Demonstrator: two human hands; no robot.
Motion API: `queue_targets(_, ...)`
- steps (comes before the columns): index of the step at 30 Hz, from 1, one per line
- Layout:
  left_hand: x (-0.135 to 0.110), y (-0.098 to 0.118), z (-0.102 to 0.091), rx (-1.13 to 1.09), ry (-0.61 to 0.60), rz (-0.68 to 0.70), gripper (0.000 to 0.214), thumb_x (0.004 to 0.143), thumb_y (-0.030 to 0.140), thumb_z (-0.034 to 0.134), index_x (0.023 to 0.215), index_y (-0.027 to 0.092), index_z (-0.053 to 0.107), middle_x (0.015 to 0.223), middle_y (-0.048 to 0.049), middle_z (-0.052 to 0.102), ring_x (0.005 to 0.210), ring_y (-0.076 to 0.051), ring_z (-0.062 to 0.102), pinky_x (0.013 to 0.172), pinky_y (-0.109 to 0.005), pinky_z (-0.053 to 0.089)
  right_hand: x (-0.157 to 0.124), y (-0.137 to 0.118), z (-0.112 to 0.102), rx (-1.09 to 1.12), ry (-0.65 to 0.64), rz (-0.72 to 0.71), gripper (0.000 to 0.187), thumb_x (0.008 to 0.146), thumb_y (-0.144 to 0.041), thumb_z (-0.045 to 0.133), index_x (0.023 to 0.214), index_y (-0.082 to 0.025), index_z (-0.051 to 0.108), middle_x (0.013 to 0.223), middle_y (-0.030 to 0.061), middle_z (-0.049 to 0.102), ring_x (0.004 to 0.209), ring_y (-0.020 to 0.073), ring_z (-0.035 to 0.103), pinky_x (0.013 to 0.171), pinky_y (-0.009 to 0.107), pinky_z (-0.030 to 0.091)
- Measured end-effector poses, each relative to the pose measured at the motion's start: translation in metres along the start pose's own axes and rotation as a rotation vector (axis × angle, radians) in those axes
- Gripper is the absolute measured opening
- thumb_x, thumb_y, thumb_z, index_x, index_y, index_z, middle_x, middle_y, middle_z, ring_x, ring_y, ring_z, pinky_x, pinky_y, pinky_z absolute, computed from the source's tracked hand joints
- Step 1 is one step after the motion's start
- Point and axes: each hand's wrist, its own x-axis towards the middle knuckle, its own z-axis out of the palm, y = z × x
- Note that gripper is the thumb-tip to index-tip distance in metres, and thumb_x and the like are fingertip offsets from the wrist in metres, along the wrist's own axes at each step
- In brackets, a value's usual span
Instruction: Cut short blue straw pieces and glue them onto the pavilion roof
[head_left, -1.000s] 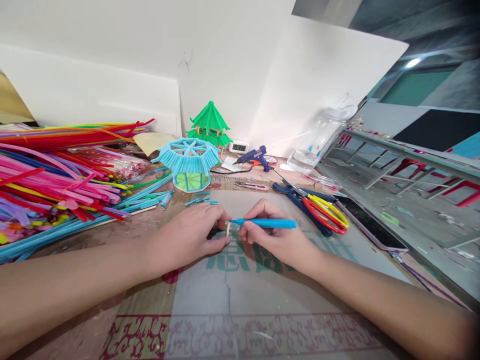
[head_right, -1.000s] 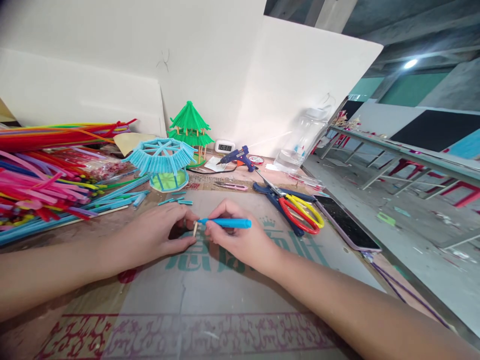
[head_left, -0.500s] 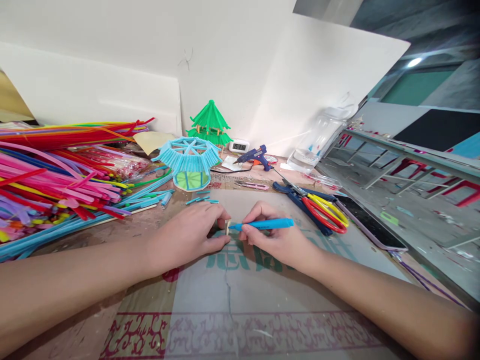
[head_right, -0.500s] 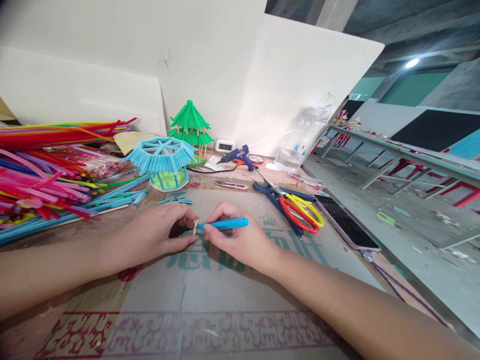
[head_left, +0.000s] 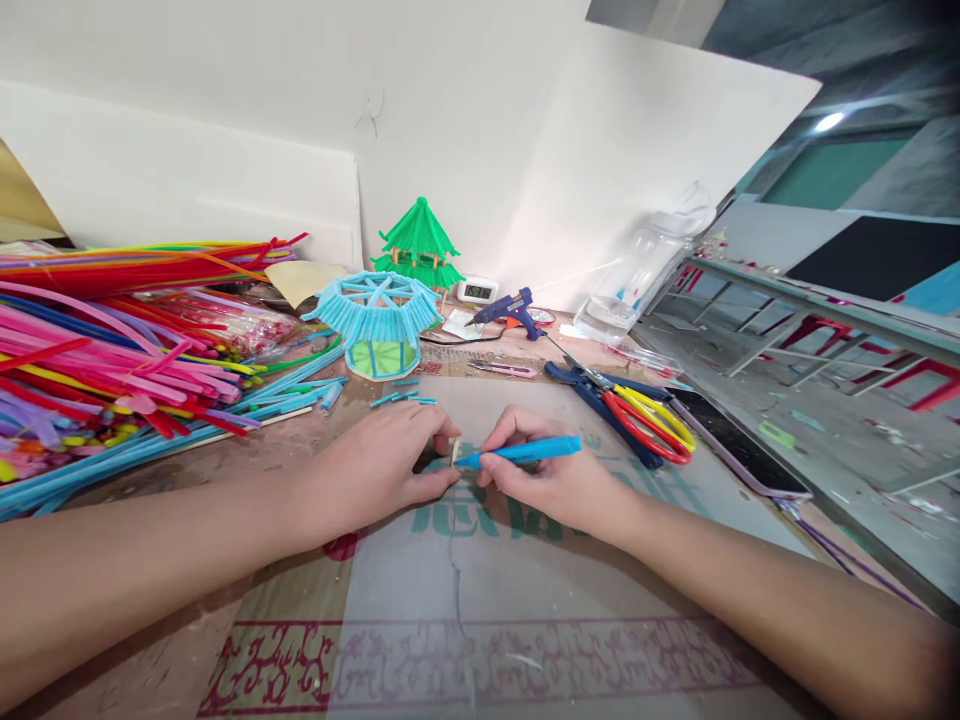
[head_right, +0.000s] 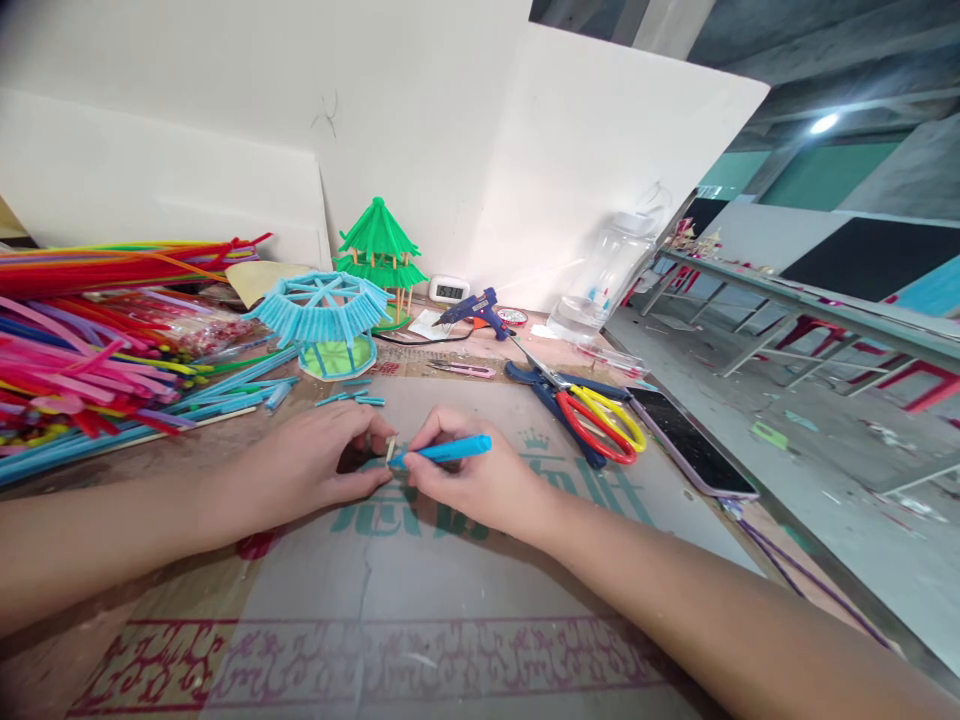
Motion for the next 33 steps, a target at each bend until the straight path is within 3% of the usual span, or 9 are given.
queue_targets(8,-0.0001,-0.0014,0.0001,0.002,0.003,0.001,0.016,0.089,0.033,0.063,0.096,0.02,0.056,0.092,-0.0025,0.065,0.086,-0.021,0.062,0.069,-0.031,0.044,-0.0002,0.003,-0.0003,-0.038,0.06,-0.038,0.018,0.089,-0.037,0.064,0.089,-0.022,0.054,0.074,0.0002,0.067,0.059,0.0123,0.06,0.054,0.025,0.05)
queue_targets(18,0.0004,-0.0013,0.0004,0.003,-0.009,-0.01,0.018,0.09,0.035,0.062,0.096,0.019,0.057,0.089,-0.0023,0.063,0.081,-0.02,0.06,0.067,-0.031,0.04,0.0008,0.0019,0.0001,-0.068,-0.03,0.0,0.015,0.085,-0.03,0.066,0.082,-0.022,0.053,0.069,0.0004,0.067,0.061,0.0149,0.063,0.054,0.027,0.049)
queue_targets(24,0.0055,-0.0033,-0.0024,0.023,-0.019,-0.053,0.028,0.083,0.045,0.069,0.091,0.019,0.063,0.083,-0.0015,0.062,0.08,-0.021,0.057,0.068,-0.031,0.036,0.0037,0.0019,-0.0008,0.06,0.027,-0.006,0.014,0.087,-0.031,0.066,0.087,-0.021,0.056,0.07,-0.0019,0.063,0.058,0.0122,0.06,0.054,0.025,0.047)
queue_targets(33,0.0044,-0.0051,-0.0027,-0.003,-0.046,-0.051,0.029,0.085,0.047,0.069,0.099,0.021,0.065,0.088,-0.001,0.063,0.086,-0.021,0.058,0.073,-0.032,0.036,0.0032,-0.0002,-0.0037,0.118,0.027,0.068,0.01,0.086,-0.025,0.063,0.091,-0.02,0.057,0.068,-0.0011,0.065,0.063,0.0137,0.062,0.06,0.025,0.048)
